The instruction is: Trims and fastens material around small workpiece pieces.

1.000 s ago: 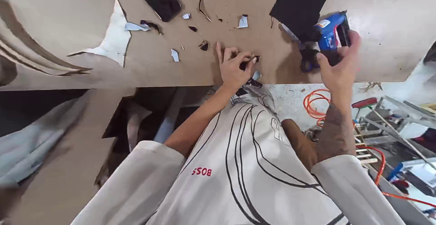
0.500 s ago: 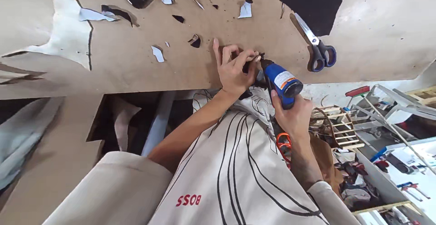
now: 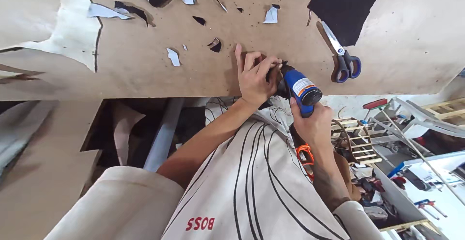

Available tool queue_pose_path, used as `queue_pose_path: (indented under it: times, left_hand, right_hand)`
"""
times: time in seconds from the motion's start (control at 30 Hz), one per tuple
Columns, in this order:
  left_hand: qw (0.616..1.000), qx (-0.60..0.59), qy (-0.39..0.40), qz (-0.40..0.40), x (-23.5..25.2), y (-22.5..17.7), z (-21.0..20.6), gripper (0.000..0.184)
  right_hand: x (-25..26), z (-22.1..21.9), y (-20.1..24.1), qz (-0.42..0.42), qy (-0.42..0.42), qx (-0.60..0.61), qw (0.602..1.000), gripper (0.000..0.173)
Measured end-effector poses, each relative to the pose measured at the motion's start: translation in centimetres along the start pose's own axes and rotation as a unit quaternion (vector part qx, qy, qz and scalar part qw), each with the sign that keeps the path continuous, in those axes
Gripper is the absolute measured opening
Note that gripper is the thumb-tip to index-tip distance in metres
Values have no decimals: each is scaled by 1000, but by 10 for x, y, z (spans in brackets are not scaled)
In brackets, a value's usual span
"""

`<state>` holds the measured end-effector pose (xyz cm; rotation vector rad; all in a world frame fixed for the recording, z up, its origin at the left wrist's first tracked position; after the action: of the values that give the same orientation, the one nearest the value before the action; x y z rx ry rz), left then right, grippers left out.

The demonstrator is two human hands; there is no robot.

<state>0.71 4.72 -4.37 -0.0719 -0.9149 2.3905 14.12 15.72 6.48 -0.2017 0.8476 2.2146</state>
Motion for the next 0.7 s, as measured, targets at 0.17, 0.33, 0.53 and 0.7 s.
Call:
queue_pose_path:
  times: [0.17, 0.33, 0.53, 0.7]
  left_hand:
    - [1000, 1, 4, 1, 0, -1, 1, 18]
    - [999, -36, 30, 1, 3, 4, 5, 23]
    - [983, 71, 167, -14, -1, 2, 30, 50]
    - [980, 78, 180, -16, 2, -14, 33, 27]
  right_hand:
    - [-6, 9, -2, 23, -41, 9, 999, 31]
    - [-18, 53, -18, -7, -155, -90, 984, 37]
    - [37, 102, -104, -77, -153, -164, 972, 51]
    - [75, 106, -175, -10, -141, -142, 980, 73]
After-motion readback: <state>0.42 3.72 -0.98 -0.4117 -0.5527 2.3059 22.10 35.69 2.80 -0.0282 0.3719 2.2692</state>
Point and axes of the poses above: each hand's wrist, its own x-axis towards the middle knuckle, its own z-axis out of the back of the hand, y = z × x, the point moved 2 cm from there along x, towards the middle knuckle, and after that the axes turned 7 degrees about x, right-handed, at the moved point
